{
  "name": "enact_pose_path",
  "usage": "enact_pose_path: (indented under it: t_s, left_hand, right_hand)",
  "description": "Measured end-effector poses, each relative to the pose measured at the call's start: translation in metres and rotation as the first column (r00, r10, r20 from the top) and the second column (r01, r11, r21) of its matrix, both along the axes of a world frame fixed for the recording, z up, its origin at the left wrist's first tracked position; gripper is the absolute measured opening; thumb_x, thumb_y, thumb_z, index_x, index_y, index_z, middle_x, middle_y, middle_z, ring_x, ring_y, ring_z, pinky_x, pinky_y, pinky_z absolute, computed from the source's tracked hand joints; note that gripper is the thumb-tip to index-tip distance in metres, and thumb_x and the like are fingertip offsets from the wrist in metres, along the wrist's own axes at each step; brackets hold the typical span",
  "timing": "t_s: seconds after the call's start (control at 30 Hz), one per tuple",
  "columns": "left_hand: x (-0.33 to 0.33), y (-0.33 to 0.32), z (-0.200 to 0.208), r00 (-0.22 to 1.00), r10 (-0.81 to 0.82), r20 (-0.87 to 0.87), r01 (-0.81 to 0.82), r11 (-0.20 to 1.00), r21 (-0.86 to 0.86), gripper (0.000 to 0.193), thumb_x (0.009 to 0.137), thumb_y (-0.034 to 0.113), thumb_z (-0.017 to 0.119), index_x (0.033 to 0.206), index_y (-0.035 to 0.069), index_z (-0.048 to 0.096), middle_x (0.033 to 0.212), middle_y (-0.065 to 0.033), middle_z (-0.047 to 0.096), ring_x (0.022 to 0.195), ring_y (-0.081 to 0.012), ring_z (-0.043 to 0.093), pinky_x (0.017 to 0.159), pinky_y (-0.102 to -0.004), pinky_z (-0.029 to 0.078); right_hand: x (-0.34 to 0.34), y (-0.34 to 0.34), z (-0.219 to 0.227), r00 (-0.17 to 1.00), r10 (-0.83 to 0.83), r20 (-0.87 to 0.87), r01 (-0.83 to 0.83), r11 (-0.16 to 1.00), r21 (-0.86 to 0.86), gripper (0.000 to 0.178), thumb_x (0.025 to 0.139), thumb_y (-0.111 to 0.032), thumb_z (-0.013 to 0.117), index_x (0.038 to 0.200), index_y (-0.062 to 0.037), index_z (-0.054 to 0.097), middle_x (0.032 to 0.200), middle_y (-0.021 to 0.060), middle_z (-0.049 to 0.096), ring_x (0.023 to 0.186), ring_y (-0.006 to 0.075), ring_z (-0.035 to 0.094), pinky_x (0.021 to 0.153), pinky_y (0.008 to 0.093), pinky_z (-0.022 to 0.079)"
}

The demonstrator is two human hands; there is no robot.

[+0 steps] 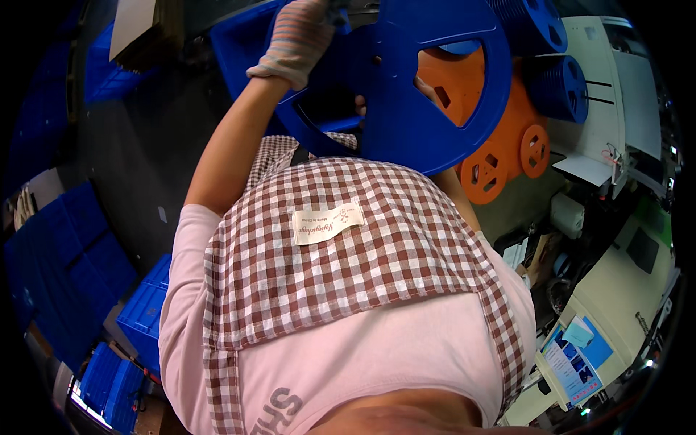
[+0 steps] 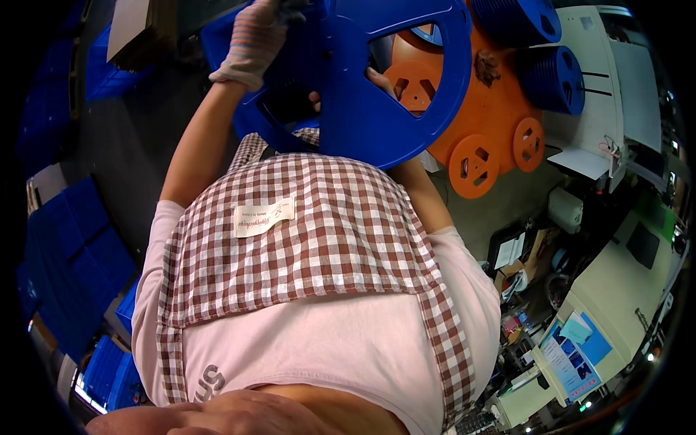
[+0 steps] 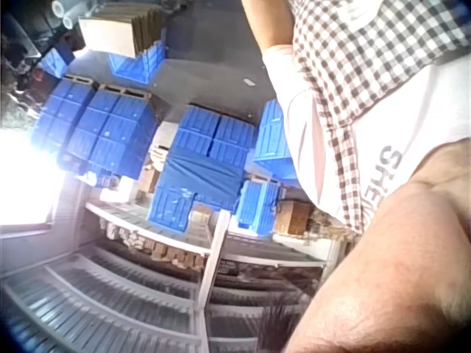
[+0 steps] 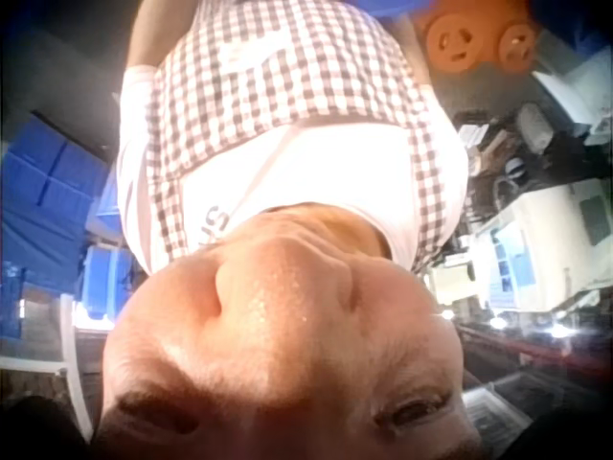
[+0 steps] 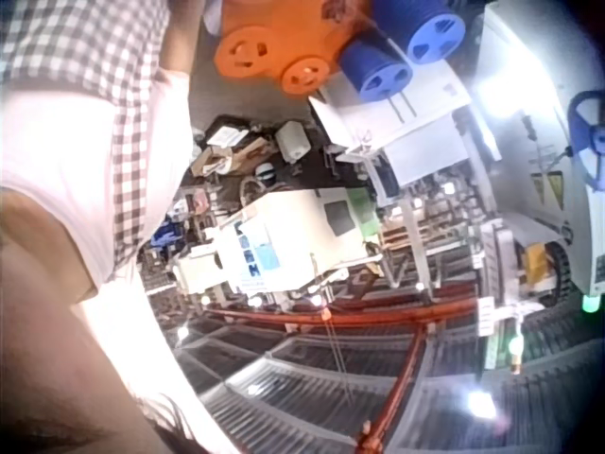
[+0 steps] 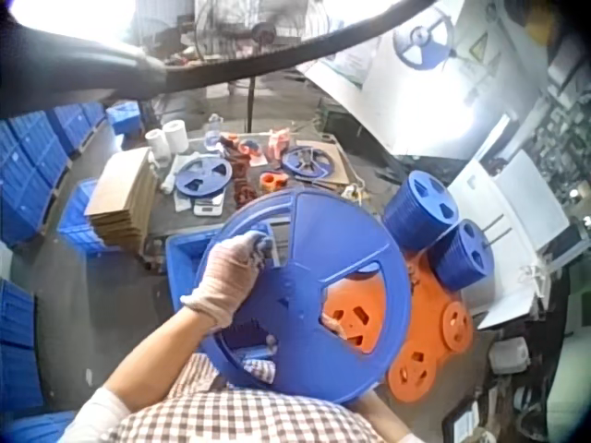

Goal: The person repeatedly picks up blue plastic spools from a blue bin and stacks them onto a growing pile on the table. The person handles the spools one at a time, rotating them to align them before placing them on the stack.

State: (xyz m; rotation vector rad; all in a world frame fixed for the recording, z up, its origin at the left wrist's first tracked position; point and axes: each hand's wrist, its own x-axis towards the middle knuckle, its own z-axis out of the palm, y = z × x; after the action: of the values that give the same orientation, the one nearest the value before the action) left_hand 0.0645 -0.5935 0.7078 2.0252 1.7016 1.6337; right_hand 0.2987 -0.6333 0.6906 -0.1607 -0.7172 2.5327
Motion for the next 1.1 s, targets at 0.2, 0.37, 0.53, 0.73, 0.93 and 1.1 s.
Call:
enact_pose_path:
  t_s: [0.2,0.37,0.53,0.73,0.93,1.1]
  left_hand:
    - [0.004,-0.038,0.023,0.973,0.153,-0.173,-0.061,0.893,0.445,0.041,0.074,0.003,0.067,0.114,0.006,0.065,0.118,-0.0146,0.065,0.113,-0.0352,0.06,0.098,-0.0472,0.047]
    - [0.037,-0.08,0.027,0.916,-0.095,-0.389,0.166,0.974,0.152,0.062,0.082,0.044,0.068,0.134,0.011,0.057,0.143,-0.0128,0.051,0.133,-0.0364,0.045,0.11,-0.0581,0.03]
    - [0.034,-0.087,0.029,0.892,-0.156,-0.424,0.212,0.974,0.086,0.064,0.085,0.053,0.062,0.137,0.016,0.055,0.147,-0.013,0.047,0.133,-0.0398,0.043,0.11,-0.0588,0.03]
    - [0.012,-0.086,0.027,0.831,-0.246,-0.499,0.321,0.945,0.07,0.067,0.083,0.052,0.064,0.141,0.022,0.051,0.152,-0.015,0.039,0.139,-0.0391,0.037,0.114,-0.056,0.027]
    - [0.005,-0.086,0.03,0.842,-0.176,-0.509,0.228,0.973,0.041,0.069,0.081,0.055,0.066,0.14,0.021,0.053,0.152,-0.0167,0.039,0.138,-0.0433,0.035,0.114,-0.0583,0.024]
    - [0.014,-0.086,0.028,0.82,-0.247,-0.516,0.293,0.956,0.01,0.066,0.082,0.056,0.065,0.137,0.02,0.056,0.152,-0.0168,0.039,0.14,-0.043,0.034,0.115,-0.0594,0.022]
  right_hand:
    - [0.009,-0.002,0.004,1.0,-0.004,-0.002,0.004,1.0,0.021,0.071,0.097,-0.05,0.051,0.148,-0.0032,0.033,0.125,0.035,0.055,0.111,0.0419,0.063,0.091,0.0465,0.058]
    - [0.016,-0.001,-0.002,0.995,-0.065,0.076,0.061,0.997,0.052,0.067,0.099,-0.05,0.045,0.144,-0.002,0.039,0.119,0.0323,0.059,0.107,0.0387,0.066,0.088,0.0434,0.059]
    - [0.008,0.002,-0.009,0.996,-0.021,0.091,0.014,0.997,0.082,0.064,0.099,-0.05,0.043,0.142,-0.0025,0.042,0.117,0.0291,0.06,0.103,0.0344,0.067,0.085,0.0419,0.06]
    - [0.0,-0.01,0.0,0.987,-0.035,0.158,0.012,0.989,0.148,0.062,0.1,-0.05,0.041,0.14,-0.0032,0.045,0.115,0.0253,0.061,0.099,0.0293,0.068,0.083,0.04,0.061]
    - [-0.005,-0.025,0.017,0.967,-0.106,0.23,0.079,0.989,0.127,0.061,0.1,-0.05,0.04,0.135,-0.0008,0.05,0.112,0.0242,0.063,0.096,0.0275,0.069,0.078,0.0361,0.062]
    - [-0.007,0.009,-0.04,0.995,0.079,0.053,-0.085,0.989,0.123,0.069,0.099,-0.055,0.042,0.138,0.0024,0.046,0.114,0.0302,0.062,0.098,0.0355,0.069,0.082,0.0412,0.061]
